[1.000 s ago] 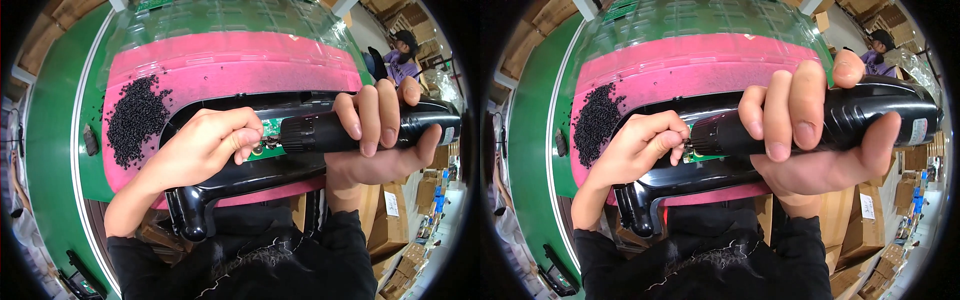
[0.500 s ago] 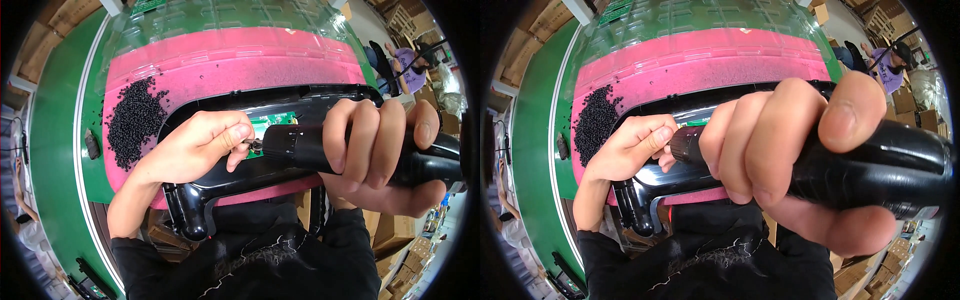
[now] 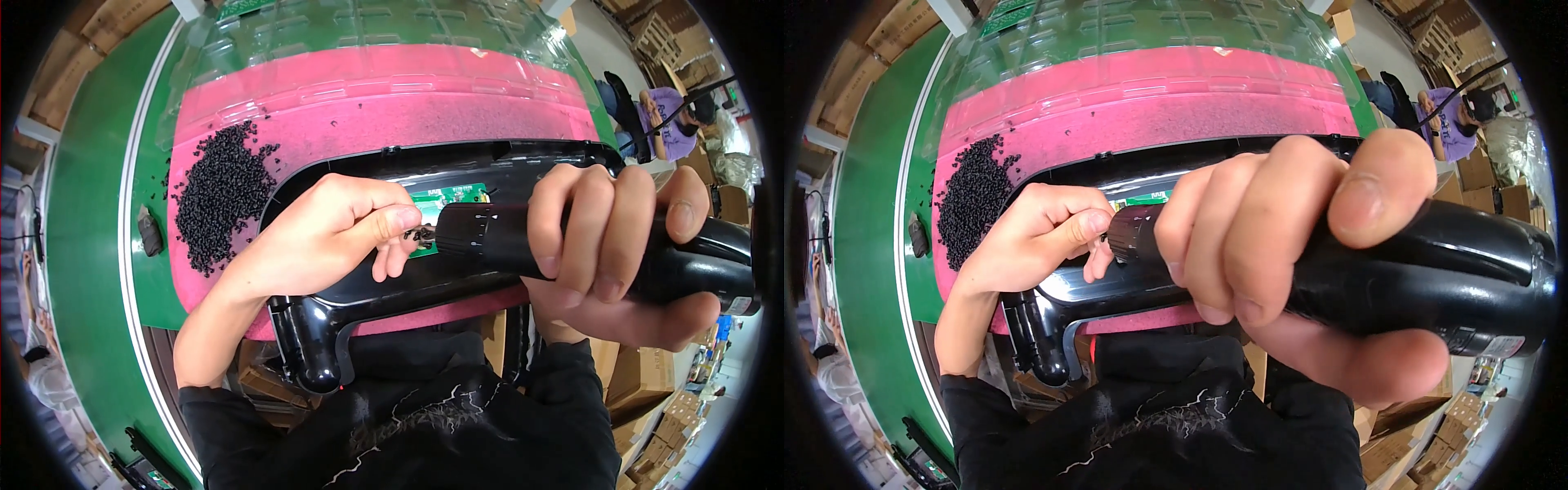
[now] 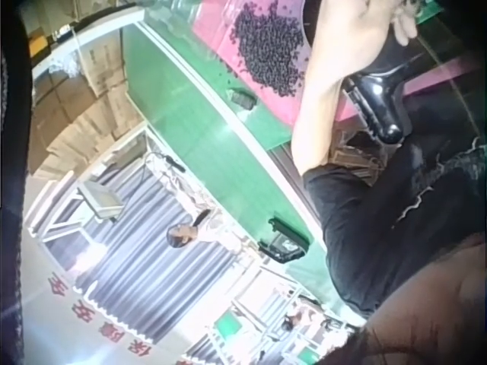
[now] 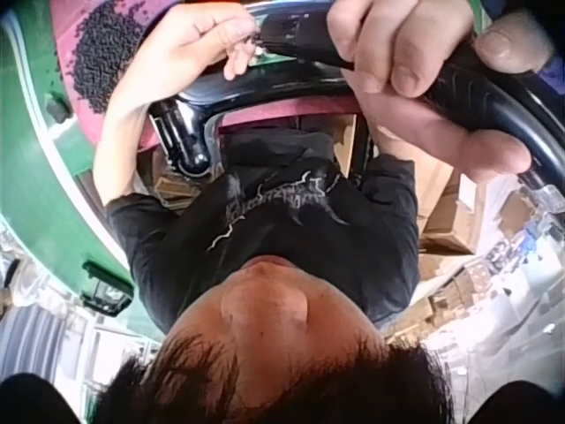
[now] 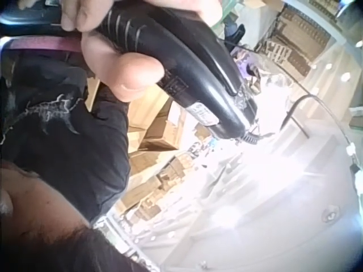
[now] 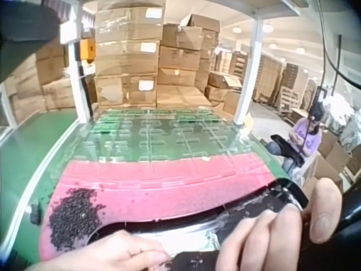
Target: Assembling electronic components by placing circuit boards into plastic housings and securing them with an electric screwdriver.
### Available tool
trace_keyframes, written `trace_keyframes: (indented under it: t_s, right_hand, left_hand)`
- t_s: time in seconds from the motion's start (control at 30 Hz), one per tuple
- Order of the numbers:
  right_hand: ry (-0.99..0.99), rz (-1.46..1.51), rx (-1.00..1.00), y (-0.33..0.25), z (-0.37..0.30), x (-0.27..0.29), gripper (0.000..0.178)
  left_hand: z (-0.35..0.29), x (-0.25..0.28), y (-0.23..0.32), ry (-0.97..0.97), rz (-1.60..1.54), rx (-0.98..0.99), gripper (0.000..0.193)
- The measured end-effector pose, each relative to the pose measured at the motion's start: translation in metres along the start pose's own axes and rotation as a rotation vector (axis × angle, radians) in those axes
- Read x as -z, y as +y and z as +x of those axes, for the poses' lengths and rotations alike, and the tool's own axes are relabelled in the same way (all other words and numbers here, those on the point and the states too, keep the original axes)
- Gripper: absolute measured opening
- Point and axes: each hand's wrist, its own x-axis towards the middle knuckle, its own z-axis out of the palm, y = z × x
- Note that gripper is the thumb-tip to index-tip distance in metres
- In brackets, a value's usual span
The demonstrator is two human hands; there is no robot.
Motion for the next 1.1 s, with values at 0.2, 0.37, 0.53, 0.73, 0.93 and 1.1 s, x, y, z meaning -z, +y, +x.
trace_keyframes:
  t_s: [0.2, 0.37, 0.53, 0.73, 0.93, 1.1]
  right_hand:
    - [0.099, 0.040, 0.074, -0.002, 0.000, -0.002, 0.044]
    - [0.066, 0.007, 0.025, -0.006, 0.001, 0.001, 0.044]
    - [0.065, 0.006, 0.054, -0.004, 0.001, 0.001, 0.043]
    - [0.089, 0.049, 0.089, 0.001, -0.001, 0.000, 0.045]
    - [-0.040, 0.090, 0.032, 0.002, 0.001, 0.009, 0.045]
    - [-0.141, 0.100, -0.117, 0.001, 0.003, 0.018, 0.047]
  left_hand:
    - [0.000, 0.000, 0.005, 0.113, -0.023, -0.004, 0.010]
    - [-0.001, -0.001, 0.004, 0.122, 0.006, -0.019, 0.008]
    - [0.000, -0.001, -0.001, 0.085, 0.109, -0.110, 0.008]
    - [0.001, -0.001, 0.001, 0.095, 0.229, -0.134, 0.009]
    - [0.001, 0.002, -0.003, -0.020, 0.007, -0.073, 0.009]
    - [0.004, -0.003, -0.003, 0.194, 0.412, -0.204, 0.013]
